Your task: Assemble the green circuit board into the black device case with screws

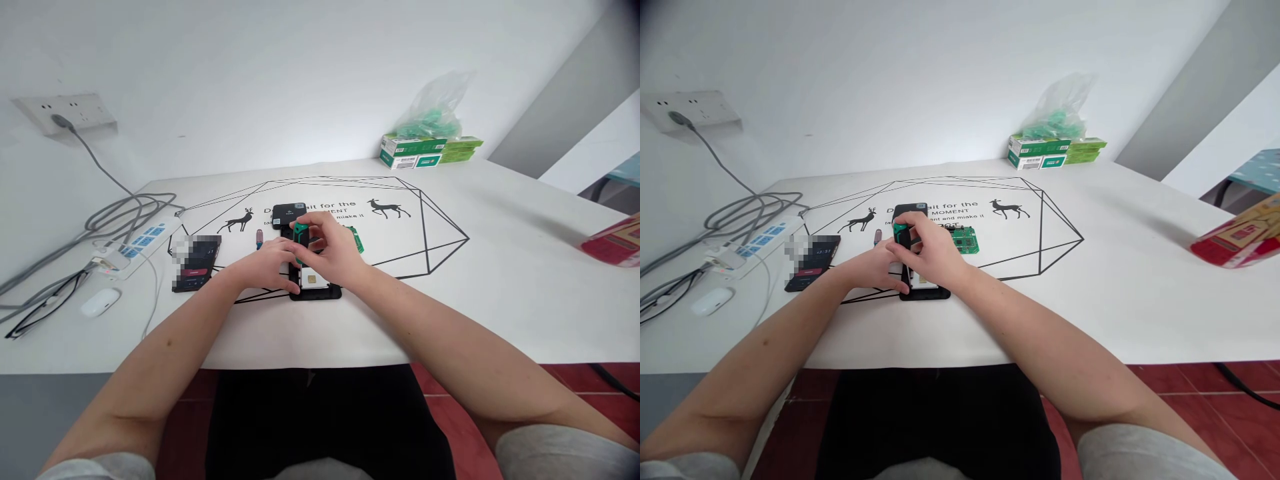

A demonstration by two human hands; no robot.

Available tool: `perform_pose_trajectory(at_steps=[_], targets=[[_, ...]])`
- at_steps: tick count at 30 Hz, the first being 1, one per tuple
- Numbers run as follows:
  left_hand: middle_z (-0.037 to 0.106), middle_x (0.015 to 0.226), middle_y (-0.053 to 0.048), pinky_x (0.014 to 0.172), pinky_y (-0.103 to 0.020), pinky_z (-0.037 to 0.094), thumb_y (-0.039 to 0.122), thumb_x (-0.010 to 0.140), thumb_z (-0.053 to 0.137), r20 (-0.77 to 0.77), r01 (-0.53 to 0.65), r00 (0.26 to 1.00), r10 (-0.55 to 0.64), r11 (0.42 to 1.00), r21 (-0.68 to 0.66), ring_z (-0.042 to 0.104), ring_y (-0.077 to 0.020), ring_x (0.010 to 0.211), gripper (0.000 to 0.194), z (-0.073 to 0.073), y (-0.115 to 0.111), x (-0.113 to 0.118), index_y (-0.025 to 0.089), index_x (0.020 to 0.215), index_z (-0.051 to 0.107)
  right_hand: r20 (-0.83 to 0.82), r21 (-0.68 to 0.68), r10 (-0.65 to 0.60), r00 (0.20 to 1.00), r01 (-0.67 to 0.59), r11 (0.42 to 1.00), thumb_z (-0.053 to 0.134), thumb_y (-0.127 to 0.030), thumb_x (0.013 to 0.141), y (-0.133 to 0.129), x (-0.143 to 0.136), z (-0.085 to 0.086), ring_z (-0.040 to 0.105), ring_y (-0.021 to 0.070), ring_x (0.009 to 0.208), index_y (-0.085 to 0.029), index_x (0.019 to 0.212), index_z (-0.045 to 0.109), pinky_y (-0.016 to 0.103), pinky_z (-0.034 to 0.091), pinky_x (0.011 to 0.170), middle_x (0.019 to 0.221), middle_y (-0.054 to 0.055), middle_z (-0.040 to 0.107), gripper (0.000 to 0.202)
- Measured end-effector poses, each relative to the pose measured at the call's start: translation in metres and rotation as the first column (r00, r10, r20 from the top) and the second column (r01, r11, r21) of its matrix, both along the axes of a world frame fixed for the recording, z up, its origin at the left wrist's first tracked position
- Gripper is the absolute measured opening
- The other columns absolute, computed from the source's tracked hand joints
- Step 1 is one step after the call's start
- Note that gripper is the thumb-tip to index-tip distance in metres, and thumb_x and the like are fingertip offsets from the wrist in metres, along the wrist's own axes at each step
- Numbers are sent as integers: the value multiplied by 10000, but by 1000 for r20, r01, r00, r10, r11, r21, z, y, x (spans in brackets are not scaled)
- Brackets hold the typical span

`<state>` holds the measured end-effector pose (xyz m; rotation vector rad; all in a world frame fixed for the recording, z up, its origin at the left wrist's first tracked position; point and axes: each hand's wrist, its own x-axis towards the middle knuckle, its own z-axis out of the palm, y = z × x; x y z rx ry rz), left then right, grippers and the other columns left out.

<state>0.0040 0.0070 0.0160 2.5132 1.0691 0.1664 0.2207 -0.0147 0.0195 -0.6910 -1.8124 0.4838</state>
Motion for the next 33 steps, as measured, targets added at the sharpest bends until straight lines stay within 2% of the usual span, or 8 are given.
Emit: perform_pose_trajectory(at_steps=[4, 7, 14, 19, 24, 27, 30, 33], targets=[[580, 1587, -98, 1183, -452, 484, 599, 812, 892, -26, -53, 998, 51, 995, -86, 568, -370, 1430, 566, 1, 0, 0, 257, 1248, 779, -8, -20, -12, 1000, 11, 1000, 766, -384, 904, -1, 0, 0, 742, 200, 887, -278, 1229, 629, 322, 666, 628, 1160, 65, 774, 367], [577, 1584, -101, 1138, -432, 520, 602, 817, 880, -22, -54, 998, 52, 993, -106, 578, -363, 1422, 575, 1, 0, 0, 258, 1264, 766, -1, -17, -3, 1000, 3, 1000, 756, -388, 910, -1, 1, 1, 739, 199, 879, -277, 1236, 628, 328, 671, 630, 1174, 68, 772, 368], [564, 1608, -93, 1193, -448, 482, 565, 818, 895, 1, -10, 1000, 10, 997, -74, 529, -362, 1479, 540, 1, 0, 1, 268, 1251, 767, -7, 25, 6, 1000, -5, 1000, 750, -406, 930, 0, 1, -1, 748, 197, 877, -275, 1253, 611, 331, 668, 633, 1190, 75, 772, 374], [586, 1582, -96, 1168, -445, 495, 603, 825, 885, -28, -38, 999, 35, 995, -91, 576, -375, 1425, 582, 1, 0, 1, 265, 1284, 770, 5, 44, -19, 1000, 19, 999, 753, -388, 929, -2, 0, -1, 743, 192, 873, -268, 1237, 628, 316, 662, 625, 1169, 69, 770, 353], [586, 1592, -109, 1179, -449, 484, 631, 831, 866, -20, -22, 1000, 20, 996, -90, 509, -395, 1492, 596, 3, 0, 1, 242, 1272, 768, -21, 63, -6, 1000, 7, 998, 758, -390, 927, -1, 0, -2, 734, 183, 869, -265, 1242, 621, 293, 648, 607, 1169, 70, 770, 365], [590, 1585, -106, 1181, -459, 484, 633, 821, 863, -37, -39, 999, 36, 995, -93, 530, -396, 1474, 598, 4, -1, 2, 251, 1272, 767, -18, 37, -4, 1000, 4, 999, 755, -398, 926, -1, 0, -2, 725, 186, 872, -267, 1244, 617, 304, 645, 614, 1178, 73, 758, 371], [608, 1550, -97, 1162, -436, 498, 597, 812, 886, -23, -49, 999, 47, 995, -90, 569, -381, 1433, 566, 4, -2, 3, 260, 1251, 771, -12, -9, 29, 1000, -29, 1000, 771, -389, 919, -1, 0, 1, 718, 196, 900, -273, 1238, 619, 316, 636, 635, 1172, 70, 741, 373], [650, 1485, -76, 1133, -416, 516, 563, 820, 897, 16, -26, 1000, 27, 997, -77, 568, -364, 1430, 568, 3, -1, 3, 295, 1298, 750, -48, 25, 95, 994, -94, 995, 831, -422, 875, 2, 1, 5, 682, 208, 930, -278, 1155, 637, 328, 608, 650, 1136, 62, 706, 370]])
